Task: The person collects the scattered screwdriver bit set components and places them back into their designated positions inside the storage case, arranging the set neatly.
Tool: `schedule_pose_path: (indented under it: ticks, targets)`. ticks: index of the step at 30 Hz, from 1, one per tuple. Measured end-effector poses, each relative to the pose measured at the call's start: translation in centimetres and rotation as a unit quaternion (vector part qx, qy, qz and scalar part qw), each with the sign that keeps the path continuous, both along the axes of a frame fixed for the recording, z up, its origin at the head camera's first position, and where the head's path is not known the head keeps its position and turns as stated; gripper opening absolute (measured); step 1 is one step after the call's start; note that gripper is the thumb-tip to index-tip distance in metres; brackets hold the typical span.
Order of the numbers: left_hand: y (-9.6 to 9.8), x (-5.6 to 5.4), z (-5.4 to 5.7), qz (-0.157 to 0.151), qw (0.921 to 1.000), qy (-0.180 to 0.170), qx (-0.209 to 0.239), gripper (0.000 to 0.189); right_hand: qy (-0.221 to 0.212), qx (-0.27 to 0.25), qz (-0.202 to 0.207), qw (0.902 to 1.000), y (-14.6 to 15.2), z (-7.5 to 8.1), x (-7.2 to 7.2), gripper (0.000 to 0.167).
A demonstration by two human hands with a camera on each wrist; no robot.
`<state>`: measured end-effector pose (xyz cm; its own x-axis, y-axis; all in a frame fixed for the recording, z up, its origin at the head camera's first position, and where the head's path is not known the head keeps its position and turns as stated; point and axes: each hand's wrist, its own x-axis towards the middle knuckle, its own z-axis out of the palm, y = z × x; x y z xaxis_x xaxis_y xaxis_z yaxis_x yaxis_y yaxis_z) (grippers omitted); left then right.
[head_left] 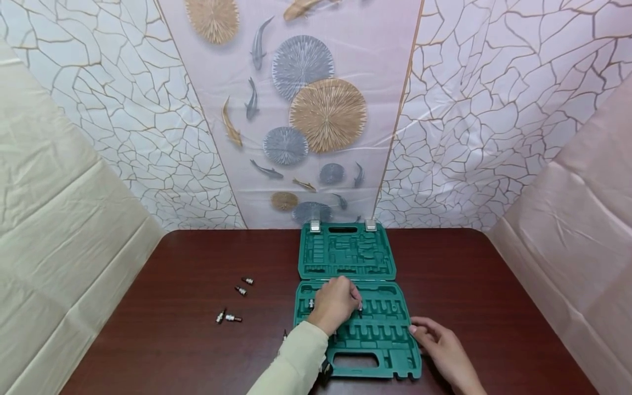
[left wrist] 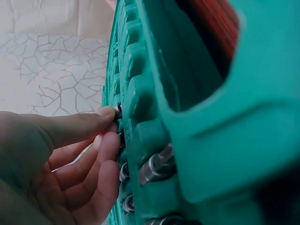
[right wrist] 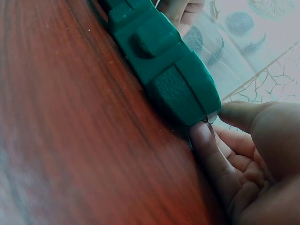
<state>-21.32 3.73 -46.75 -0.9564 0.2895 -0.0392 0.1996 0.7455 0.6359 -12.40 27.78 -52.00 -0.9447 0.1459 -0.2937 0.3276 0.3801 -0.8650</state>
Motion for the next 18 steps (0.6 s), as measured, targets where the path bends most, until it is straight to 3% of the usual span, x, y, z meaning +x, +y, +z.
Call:
schedule_pose_path:
  ticks: [6, 13, 18]
  targets:
    - [0.1, -0.4, -0.2, -0.007, 0.9999, 0.005, -0.006, 0.026, 0.002, 0.003, 0.001, 1.0000, 0.2, -0.2, 0.1, 0.055]
    - [0.3, -1.0, 0.5, 0.000, 0.9990, -0.044, -0.013, 0.022, 0.003, 0.007, -0.001, 1.0000, 0.2, -0.2, 0.1, 0.054]
    - [0.5, -1.6, 1.2, 0.022, 0.9944, -0.082, -0.063, 0.026, 0.008, 0.006, -0.002, 0.9999, 0.1, -0.1, 0.0, 0.053]
